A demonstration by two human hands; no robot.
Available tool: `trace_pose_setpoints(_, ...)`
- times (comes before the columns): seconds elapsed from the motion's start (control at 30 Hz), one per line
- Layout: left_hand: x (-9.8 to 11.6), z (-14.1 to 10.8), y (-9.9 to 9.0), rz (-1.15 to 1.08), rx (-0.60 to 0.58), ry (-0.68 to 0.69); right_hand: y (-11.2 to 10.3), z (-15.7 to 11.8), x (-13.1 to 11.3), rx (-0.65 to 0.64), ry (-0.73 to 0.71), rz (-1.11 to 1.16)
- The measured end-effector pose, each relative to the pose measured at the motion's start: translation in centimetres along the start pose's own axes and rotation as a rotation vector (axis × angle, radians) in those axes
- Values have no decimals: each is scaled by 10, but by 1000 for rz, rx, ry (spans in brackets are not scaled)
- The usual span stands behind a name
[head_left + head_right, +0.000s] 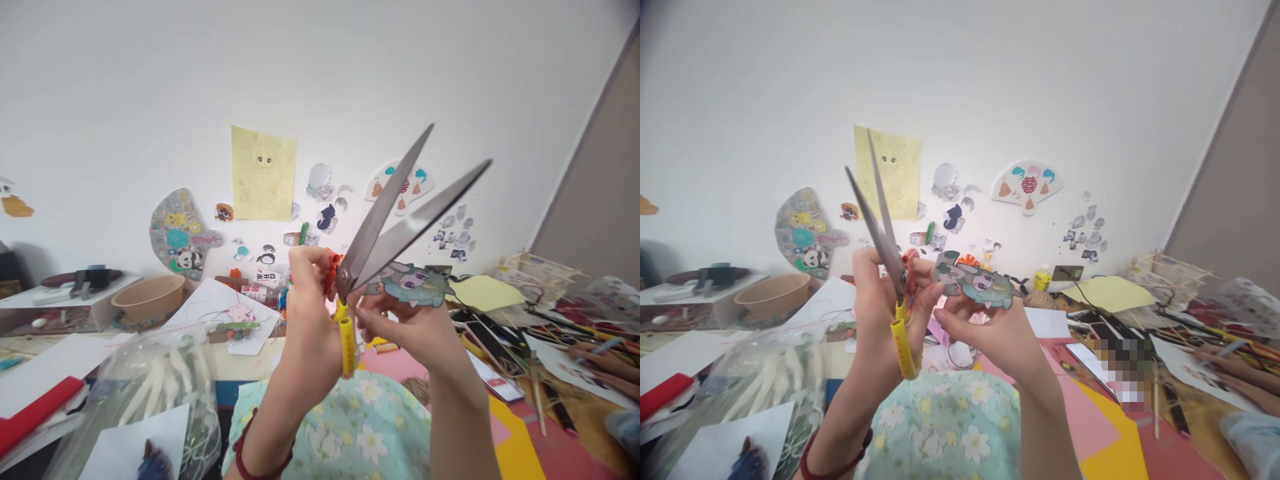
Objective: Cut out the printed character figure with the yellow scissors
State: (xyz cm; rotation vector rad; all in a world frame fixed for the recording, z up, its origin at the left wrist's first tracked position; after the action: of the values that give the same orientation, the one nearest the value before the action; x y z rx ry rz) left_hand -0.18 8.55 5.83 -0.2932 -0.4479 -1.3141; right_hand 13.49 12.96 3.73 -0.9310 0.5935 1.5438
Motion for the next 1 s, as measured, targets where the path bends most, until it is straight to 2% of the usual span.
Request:
trace_pose_setpoints(0.23,-1,5,-10,3,60,7,1,2,-11,-38,-61,29)
trace_pose_setpoints(0.43,-10,8,-7,-39,-13,-76,-16,7,-8,59,-125,-10)
trace_pose_setpoints(0.6,-11,9,-6,-110,-19,-130,-13,7,-10,41,-145,-37)
trace_pose_setpoints(0.73,-10,10,-5,-187,-34,-173,-19,5,-16,108,-179,-26)
trace_pose_setpoints(0.83,-12,11,-4,-220,-51,-202,-15,4,-19,76,-198,-62)
trace_pose_setpoints(1.0,-11,13,-5,-237,-27,-209,-12,5,-14,73,-154,-38)
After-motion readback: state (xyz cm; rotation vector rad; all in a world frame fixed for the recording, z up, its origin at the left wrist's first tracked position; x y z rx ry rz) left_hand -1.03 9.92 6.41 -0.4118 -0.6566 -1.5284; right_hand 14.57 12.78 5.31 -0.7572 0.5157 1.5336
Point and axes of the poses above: each hand's wrist, its own z-axis towards the middle knuckle, its own y-axis out of the palm, x = y × z, the point moved 10 cm from there along z, towards the middle knuckle, and after that the axes turned 2 degrees about z, right-handed, at the moved point
